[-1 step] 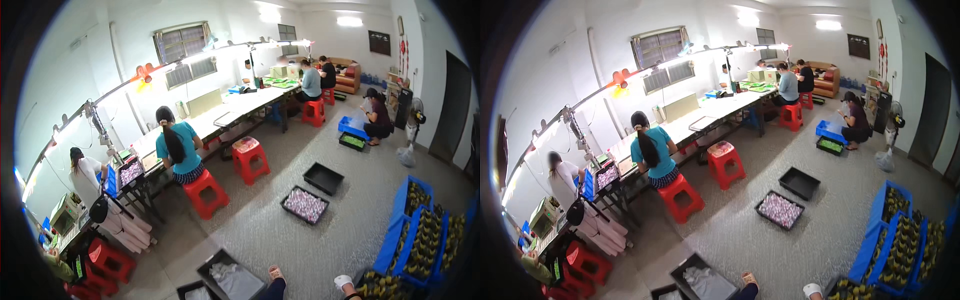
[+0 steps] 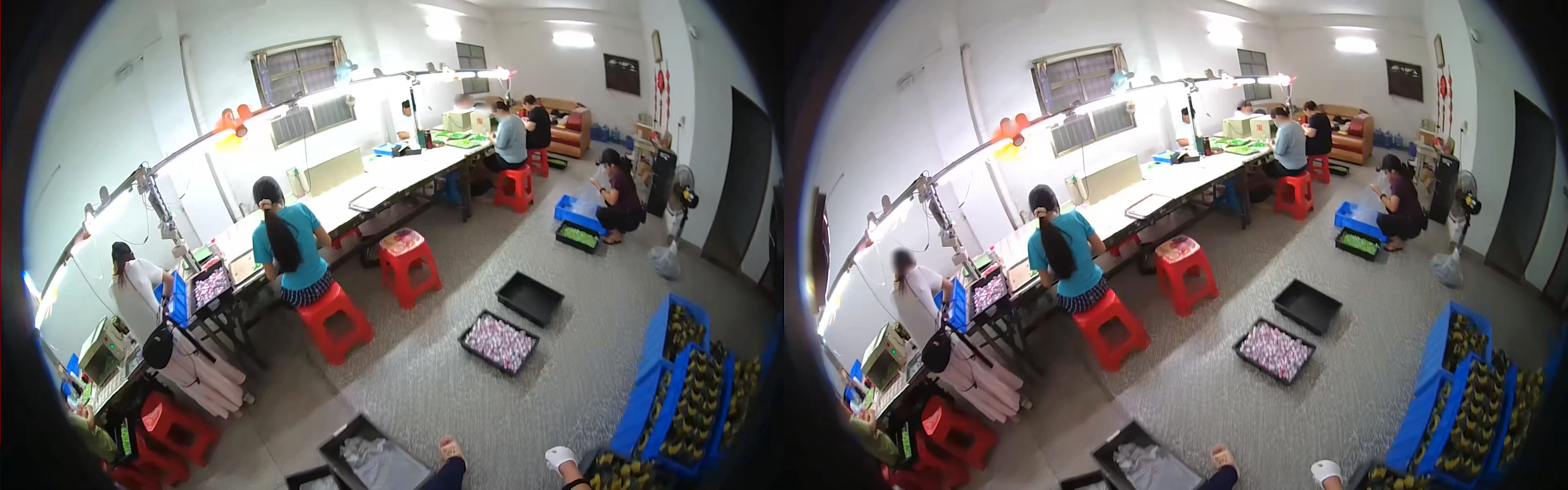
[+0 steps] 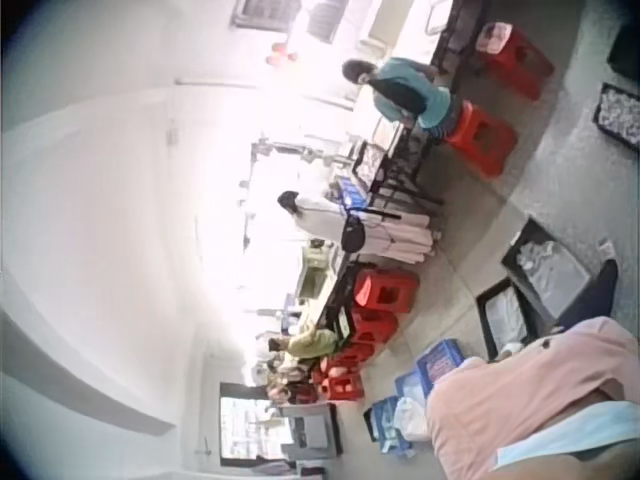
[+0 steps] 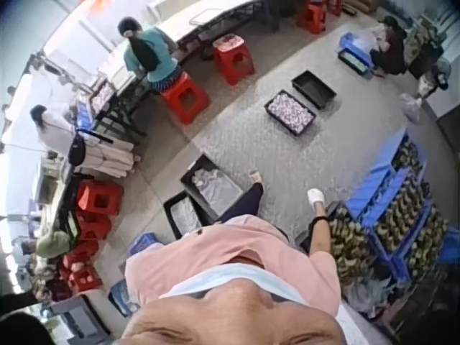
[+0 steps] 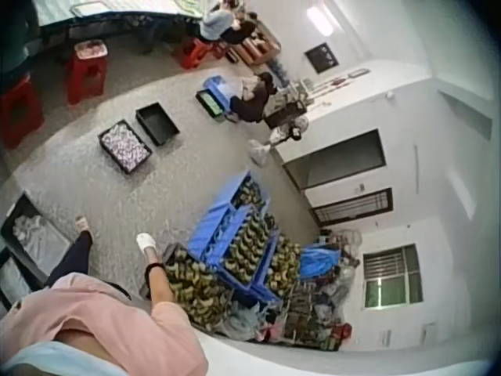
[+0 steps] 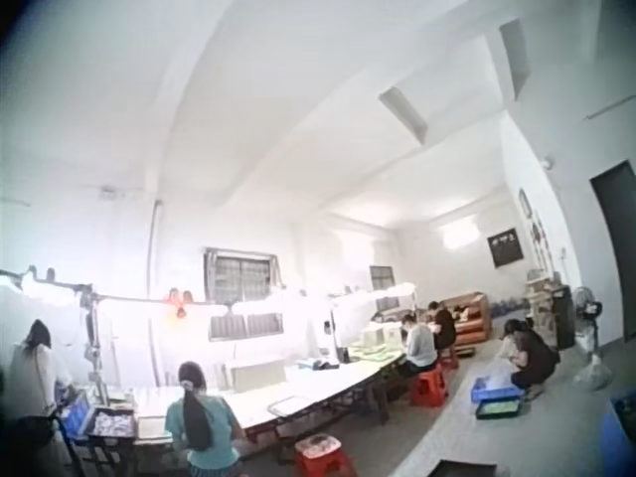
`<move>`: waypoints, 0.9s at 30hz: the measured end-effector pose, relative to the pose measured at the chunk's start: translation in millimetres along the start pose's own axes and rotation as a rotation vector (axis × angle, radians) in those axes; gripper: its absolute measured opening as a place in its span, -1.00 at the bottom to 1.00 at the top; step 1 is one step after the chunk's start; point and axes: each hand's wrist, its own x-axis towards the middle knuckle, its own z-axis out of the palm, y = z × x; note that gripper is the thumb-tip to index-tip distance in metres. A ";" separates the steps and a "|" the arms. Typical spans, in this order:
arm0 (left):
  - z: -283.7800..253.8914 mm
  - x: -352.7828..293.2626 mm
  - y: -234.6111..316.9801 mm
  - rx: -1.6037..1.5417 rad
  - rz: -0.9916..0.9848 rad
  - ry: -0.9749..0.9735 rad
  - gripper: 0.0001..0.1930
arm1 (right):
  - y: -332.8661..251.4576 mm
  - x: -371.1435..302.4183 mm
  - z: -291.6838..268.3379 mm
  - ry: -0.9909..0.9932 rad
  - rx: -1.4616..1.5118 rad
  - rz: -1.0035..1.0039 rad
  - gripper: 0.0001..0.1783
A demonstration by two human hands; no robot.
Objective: Manually assemble plastic components onto small toy car bodies.
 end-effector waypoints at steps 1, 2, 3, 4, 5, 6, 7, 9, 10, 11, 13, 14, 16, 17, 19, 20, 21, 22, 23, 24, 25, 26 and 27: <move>-10.1 19.3 1.8 0.016 -0.021 0.033 -0.65 | -77.4 -30.7 7.4 -0.019 0.105 -0.158 -0.72; -23.6 58.7 20.9 0.053 0.018 0.018 -0.65 | -87.5 -19.2 -2.4 0.014 0.110 -0.156 -0.72; -43.0 104.5 45.2 0.091 0.054 0.015 -0.65 | -101.9 -2.7 -4.9 0.055 0.084 -0.273 -0.71; -56.1 139.1 66.6 0.122 0.075 0.013 -0.65 | -122.1 11.9 -13.4 0.083 0.045 -0.386 -0.69; -61.3 157.9 80.5 0.154 0.080 0.000 -0.65 | -137.5 18.4 -18.2 0.059 -0.100 -0.349 -0.70; -71.4 177.7 93.0 0.185 0.078 0.001 -0.64 | -156.7 16.9 -15.8 0.044 -0.228 -0.344 -0.71; -87.5 192.9 96.5 0.212 0.052 0.021 -0.64 | -211.7 -20.1 -3.9 0.011 -0.631 -0.438 -0.51; -128.9 245.0 119.1 0.307 0.083 0.005 -0.64 | -204.2 6.2 0.7 0.027 -0.660 -0.414 -0.48; -147.4 267.0 125.9 0.350 0.085 0.010 -0.64 | -216.3 -5.2 -0.7 0.006 -0.578 -0.357 -0.48; -189.9 307.0 199.8 0.239 -0.004 -0.039 -0.60 | -171.1 44.2 -3.8 0.043 -0.743 -0.356 -0.56; -267.0 354.0 315.1 0.081 0.120 0.044 -0.56 | -194.7 79.0 -31.8 0.059 -0.711 -0.309 -0.57; -281.7 398.8 303.4 0.128 0.238 0.135 -0.64 | -223.7 101.9 -41.4 0.040 -0.727 -0.322 -0.57; -302.0 476.4 327.9 0.191 0.382 0.191 -0.72 | -248.9 128.3 -64.8 0.050 -0.708 -0.267 -0.59; -318.2 493.8 386.1 -0.192 0.262 0.083 -0.69 | -245.6 132.5 -71.6 0.070 -0.665 -0.207 -0.59; -354.6 539.8 418.5 -0.454 0.212 0.035 -0.67 | -279.8 159.5 -81.5 0.078 -0.614 -0.162 -0.61; -358.1 566.5 391.7 -0.205 0.394 0.157 -0.70 | -312.8 181.4 -89.3 0.072 -0.604 -0.163 -0.61; -370.1 591.6 377.2 0.058 0.571 0.256 -0.73 | -342.0 198.9 -97.3 0.071 -0.585 -0.149 -0.62; -392.9 594.6 403.9 0.100 0.380 0.042 -0.64 | -339.7 200.7 -99.7 0.080 -0.537 -0.079 -0.62; -423.1 577.6 449.5 0.161 0.195 -0.163 -0.53 | -333.9 206.4 -101.1 0.096 -0.476 -0.011 -0.63; -444.4 582.2 448.5 0.235 0.143 -0.183 -0.54 | -369.1 243.6 -112.8 0.049 -0.836 -0.157 -0.65; -460.9 595.7 441.2 0.304 0.093 -0.202 -0.55 | -409.8 282.2 -123.5 0.011 -1.196 -0.305 -0.67; -474.8 603.1 427.9 0.276 0.028 -0.129 -0.57 | -487.7 276.2 -120.8 -0.002 -1.193 -0.322 -0.67; -490.3 603.9 418.3 0.237 -0.036 -0.033 -0.59 | -571.7 268.4 -125.0 0.022 -1.158 -0.417 -0.63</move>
